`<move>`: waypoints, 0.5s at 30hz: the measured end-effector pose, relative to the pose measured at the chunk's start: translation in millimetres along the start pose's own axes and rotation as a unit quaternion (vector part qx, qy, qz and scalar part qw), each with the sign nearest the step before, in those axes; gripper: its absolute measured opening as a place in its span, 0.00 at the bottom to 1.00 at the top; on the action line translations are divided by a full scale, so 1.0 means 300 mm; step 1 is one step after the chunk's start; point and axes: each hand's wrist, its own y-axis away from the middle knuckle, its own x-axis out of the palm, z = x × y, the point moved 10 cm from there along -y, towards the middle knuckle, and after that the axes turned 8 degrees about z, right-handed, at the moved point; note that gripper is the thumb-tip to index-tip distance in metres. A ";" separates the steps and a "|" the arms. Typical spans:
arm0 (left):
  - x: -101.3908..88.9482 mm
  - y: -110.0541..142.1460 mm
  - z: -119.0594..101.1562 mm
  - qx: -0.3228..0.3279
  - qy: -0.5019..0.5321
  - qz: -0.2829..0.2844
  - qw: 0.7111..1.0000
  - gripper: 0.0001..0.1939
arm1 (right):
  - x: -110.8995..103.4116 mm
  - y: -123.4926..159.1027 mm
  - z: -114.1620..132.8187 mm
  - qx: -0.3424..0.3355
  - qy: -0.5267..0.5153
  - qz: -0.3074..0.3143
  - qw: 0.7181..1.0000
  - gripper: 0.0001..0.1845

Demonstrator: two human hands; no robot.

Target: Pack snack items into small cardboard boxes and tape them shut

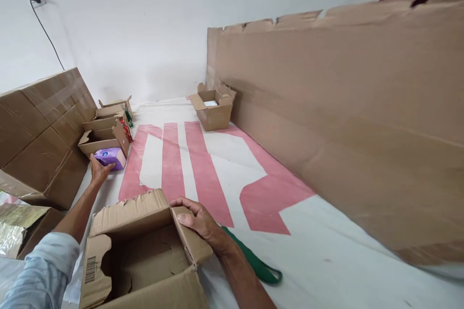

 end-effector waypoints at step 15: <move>-0.164 0.131 -0.101 0.012 -0.049 0.034 0.998 0.36 | 0.009 0.005 0.031 -0.021 0.035 -0.003 0.999 0.33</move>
